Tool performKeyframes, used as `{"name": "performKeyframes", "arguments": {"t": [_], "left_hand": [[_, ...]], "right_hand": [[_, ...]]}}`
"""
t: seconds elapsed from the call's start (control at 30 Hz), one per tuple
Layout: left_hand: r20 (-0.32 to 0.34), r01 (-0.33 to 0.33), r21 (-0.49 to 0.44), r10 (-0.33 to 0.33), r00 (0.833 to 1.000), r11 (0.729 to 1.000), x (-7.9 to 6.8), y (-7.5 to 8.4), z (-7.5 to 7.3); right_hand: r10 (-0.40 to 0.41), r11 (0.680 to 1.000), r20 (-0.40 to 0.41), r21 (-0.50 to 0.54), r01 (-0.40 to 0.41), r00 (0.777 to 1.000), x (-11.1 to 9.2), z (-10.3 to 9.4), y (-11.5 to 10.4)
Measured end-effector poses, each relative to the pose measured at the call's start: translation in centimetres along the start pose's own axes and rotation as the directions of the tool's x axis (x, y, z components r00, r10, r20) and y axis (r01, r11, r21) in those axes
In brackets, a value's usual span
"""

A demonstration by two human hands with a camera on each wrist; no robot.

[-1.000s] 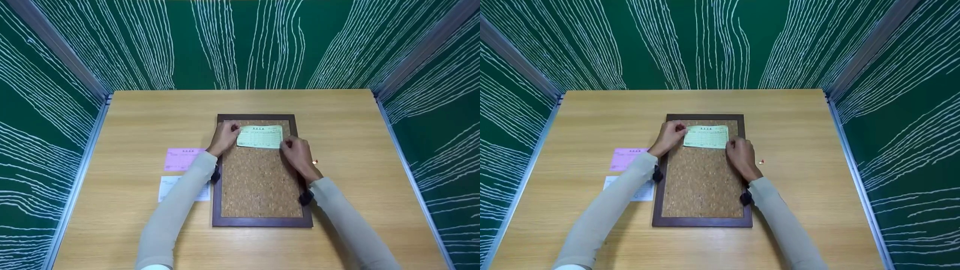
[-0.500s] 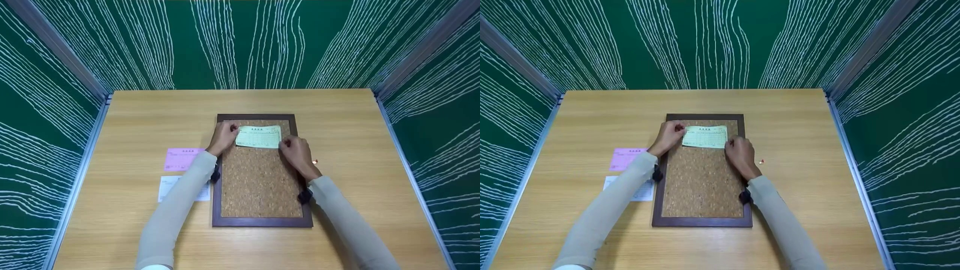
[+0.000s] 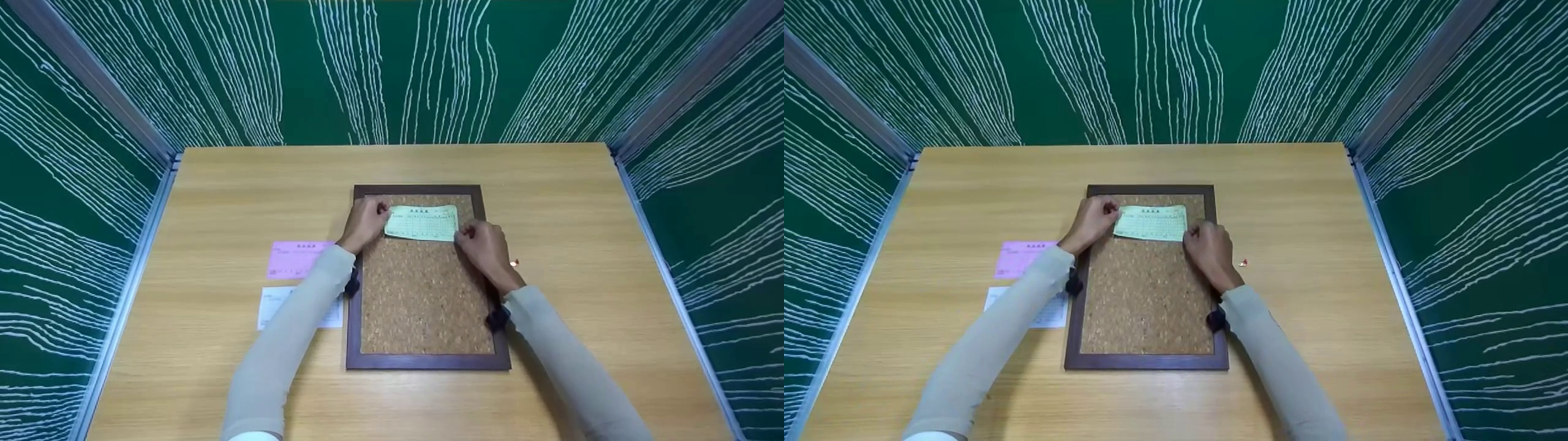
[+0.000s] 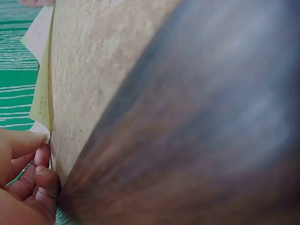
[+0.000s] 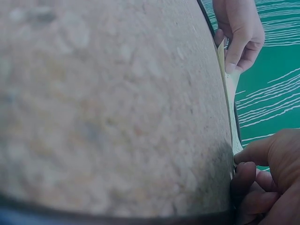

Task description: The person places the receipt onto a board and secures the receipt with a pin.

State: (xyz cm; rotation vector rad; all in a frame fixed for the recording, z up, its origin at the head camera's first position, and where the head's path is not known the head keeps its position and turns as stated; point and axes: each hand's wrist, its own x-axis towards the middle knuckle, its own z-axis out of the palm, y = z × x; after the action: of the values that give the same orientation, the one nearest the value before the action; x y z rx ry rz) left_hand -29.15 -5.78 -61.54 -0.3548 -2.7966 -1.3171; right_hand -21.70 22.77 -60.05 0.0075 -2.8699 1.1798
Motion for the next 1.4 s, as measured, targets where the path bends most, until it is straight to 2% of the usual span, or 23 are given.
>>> {"name": "performKeyframes", "arguments": {"t": [0.13, 0.23, 0.7, 1.0, 1.17, 1.3, 1.4], "left_hand": [[0.011, -0.015, 0.053, 0.014, 1.0, 0.998, -0.6, 1.5, -0.7], [0.02, -0.025, 0.075, 0.023, 1.0, 0.997, -0.8, 1.9, -0.9], [0.028, -0.027, 0.082, 0.024, 0.999, 0.996, -0.5, 2.0, -0.7], [0.023, -0.035, 0.096, 0.032, 0.999, 0.995, -0.6, 2.1, -0.7], [0.004, -0.054, 0.055, 0.054, 0.999, 0.997, -0.3, 1.2, -0.3], [-0.012, -0.051, 0.043, 0.051, 0.999, 0.998, 0.6, -0.8, 0.7], [-0.025, -0.082, 0.042, 0.083, 0.996, 0.996, 1.1, -2.1, 1.4]], "right_hand": [[0.0, 1.0, -0.011, -0.007, 0.0, 1.0, 0.0, 0.0, -0.1], [0.005, 1.0, -0.011, -0.006, -0.005, 1.0, 0.0, 0.0, 0.0], [-0.001, 1.0, -0.009, -0.01, 0.001, 1.0, -0.1, -0.1, -0.1], [-0.023, 0.999, -0.005, 0.028, 0.023, 1.0, -0.4, -0.7, 0.0], [-0.035, 0.999, -0.008, 0.031, 0.035, 0.999, -0.5, -1.1, 0.1], [-0.037, 0.999, -0.025, 0.037, 0.038, 0.999, -0.8, -1.5, 0.1], [-0.028, 0.998, -0.029, 0.053, 0.029, 0.999, -1.0, -1.8, 0.1]]}}
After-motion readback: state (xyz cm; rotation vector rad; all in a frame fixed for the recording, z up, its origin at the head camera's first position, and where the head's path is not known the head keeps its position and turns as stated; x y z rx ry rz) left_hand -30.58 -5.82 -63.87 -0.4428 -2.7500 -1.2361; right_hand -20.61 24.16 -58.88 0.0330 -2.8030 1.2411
